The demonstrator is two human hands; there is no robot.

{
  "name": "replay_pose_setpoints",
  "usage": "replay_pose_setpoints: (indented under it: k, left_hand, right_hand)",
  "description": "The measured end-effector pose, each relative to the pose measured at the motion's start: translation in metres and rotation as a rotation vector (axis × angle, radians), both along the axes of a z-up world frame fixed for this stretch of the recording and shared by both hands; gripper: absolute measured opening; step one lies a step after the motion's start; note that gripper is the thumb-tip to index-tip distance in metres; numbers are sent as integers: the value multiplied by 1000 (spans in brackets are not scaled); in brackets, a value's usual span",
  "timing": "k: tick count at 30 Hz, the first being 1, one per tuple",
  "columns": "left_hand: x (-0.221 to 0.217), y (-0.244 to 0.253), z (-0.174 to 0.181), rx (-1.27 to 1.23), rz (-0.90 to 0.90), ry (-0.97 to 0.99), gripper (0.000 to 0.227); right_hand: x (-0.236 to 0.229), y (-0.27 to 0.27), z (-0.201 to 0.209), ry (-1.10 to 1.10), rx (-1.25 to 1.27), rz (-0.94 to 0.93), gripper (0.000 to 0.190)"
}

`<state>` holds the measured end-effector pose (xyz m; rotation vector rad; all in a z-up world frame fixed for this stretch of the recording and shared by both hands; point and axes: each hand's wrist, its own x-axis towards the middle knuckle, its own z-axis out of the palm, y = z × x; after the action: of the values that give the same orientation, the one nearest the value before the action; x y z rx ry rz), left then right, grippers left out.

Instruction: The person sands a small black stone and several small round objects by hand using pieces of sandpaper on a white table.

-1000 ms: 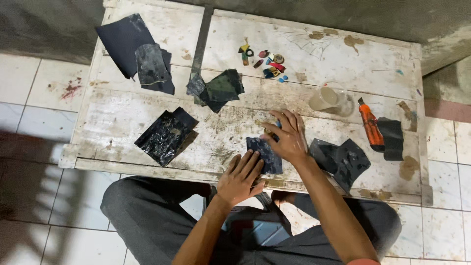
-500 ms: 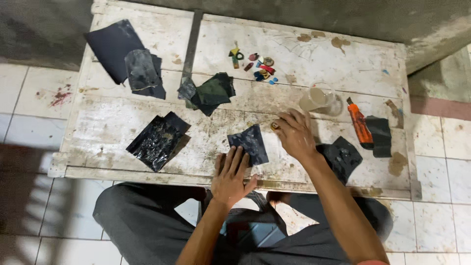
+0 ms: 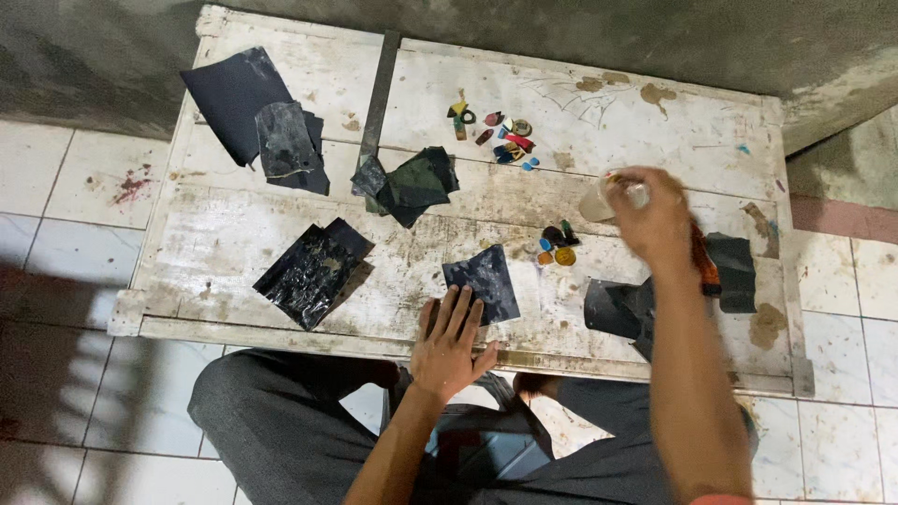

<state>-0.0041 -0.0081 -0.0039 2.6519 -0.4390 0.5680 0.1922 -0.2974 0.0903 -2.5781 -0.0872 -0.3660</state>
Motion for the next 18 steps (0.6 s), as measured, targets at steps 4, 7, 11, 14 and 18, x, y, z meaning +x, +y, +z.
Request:
replay_pose_setpoints:
  k: [4,7,11,14,18]
  left_hand:
    - [-1,0,-3,-24,4,-31,56]
    - [-2,-1,-4,-2,-8,-40,56]
    - [-1,1,2,12,8,-49,57]
    - [-1,1,4,2,8,-59,57]
    - [0,1,2,3,-2,-72,59]
  right_hand:
    - [9,-13,18,146,-144,-17,28]
    - [21,-14,14,273,-350,-13,22]
    - [46,-13,-1,517,-467,-25,23]
    - [44,-20,7,519,-511,1,31]
    - [16,-30,32,113,-307,85,17]
